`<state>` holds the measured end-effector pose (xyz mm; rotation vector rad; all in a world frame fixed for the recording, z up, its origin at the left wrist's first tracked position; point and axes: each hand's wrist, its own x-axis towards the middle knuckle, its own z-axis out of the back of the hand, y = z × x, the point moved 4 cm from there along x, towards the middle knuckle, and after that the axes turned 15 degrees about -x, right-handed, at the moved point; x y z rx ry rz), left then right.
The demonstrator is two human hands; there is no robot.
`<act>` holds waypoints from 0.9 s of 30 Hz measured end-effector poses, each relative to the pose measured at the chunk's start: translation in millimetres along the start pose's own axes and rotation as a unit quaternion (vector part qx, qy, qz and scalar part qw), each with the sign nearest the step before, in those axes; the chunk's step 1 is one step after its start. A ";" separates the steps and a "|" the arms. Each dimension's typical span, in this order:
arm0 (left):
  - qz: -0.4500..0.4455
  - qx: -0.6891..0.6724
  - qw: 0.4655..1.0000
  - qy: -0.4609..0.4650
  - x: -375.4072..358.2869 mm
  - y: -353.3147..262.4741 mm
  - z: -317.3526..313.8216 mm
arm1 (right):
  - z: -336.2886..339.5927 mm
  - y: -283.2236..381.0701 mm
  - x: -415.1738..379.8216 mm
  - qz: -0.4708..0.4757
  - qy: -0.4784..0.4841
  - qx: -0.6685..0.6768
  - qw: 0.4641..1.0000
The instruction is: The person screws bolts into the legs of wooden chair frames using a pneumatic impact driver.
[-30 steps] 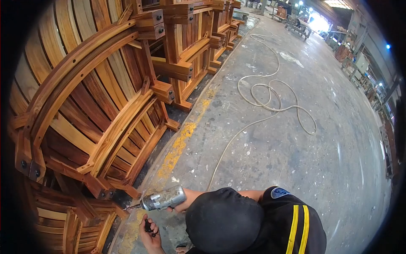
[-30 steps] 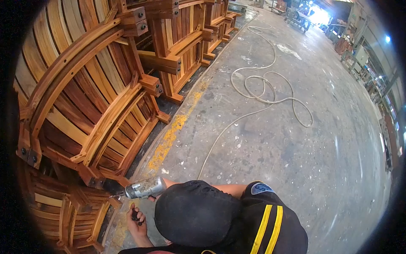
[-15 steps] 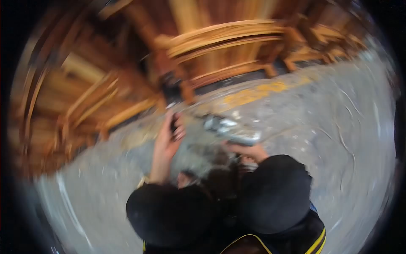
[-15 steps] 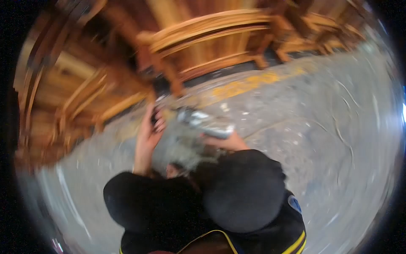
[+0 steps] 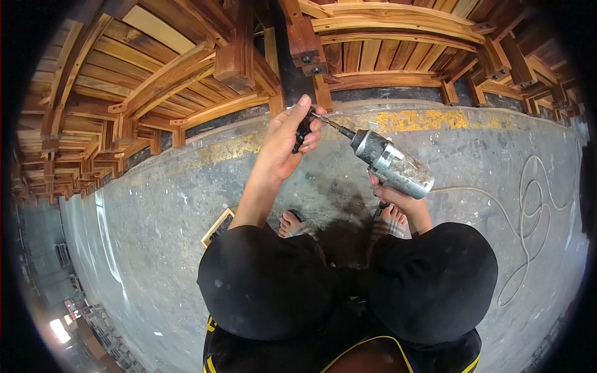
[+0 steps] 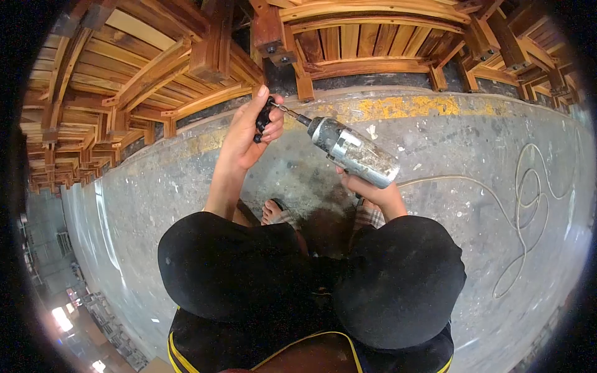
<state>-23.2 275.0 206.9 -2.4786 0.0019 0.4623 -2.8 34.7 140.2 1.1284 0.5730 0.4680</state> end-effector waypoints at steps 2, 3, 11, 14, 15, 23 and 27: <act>0.000 0.008 1.000 0.007 -0.9 0.1 -0.6 | 0.1 2.5 -1.1 0.004 0.017 0.048 0.999; -0.003 0.012 1.000 -0.001 -1.0 0.2 -0.2 | -0.9 1.6 -1.6 -0.007 0.034 0.063 0.997; -0.042 0.035 0.998 -0.006 10.3 -39.4 -45.3 | 35.7 82.6 16.3 0.247 -0.081 -0.168 0.951; -0.026 -0.006 0.998 0.063 4.4 -71.2 -87.3 | 64.1 136.9 30.6 0.326 -0.119 -0.229 0.909; -0.036 0.005 0.994 0.099 3.5 -86.7 -105.7 | 72.9 152.6 31.2 0.369 -0.171 -0.282 0.869; -0.150 0.070 0.974 0.158 -27.7 -148.2 -203.2 | 98.9 285.6 -2.1 0.429 -0.222 -0.318 0.816; -0.175 0.055 0.953 0.242 -38.0 -176.6 -242.4 | 104.3 332.1 -17.2 0.422 -0.286 -0.392 0.766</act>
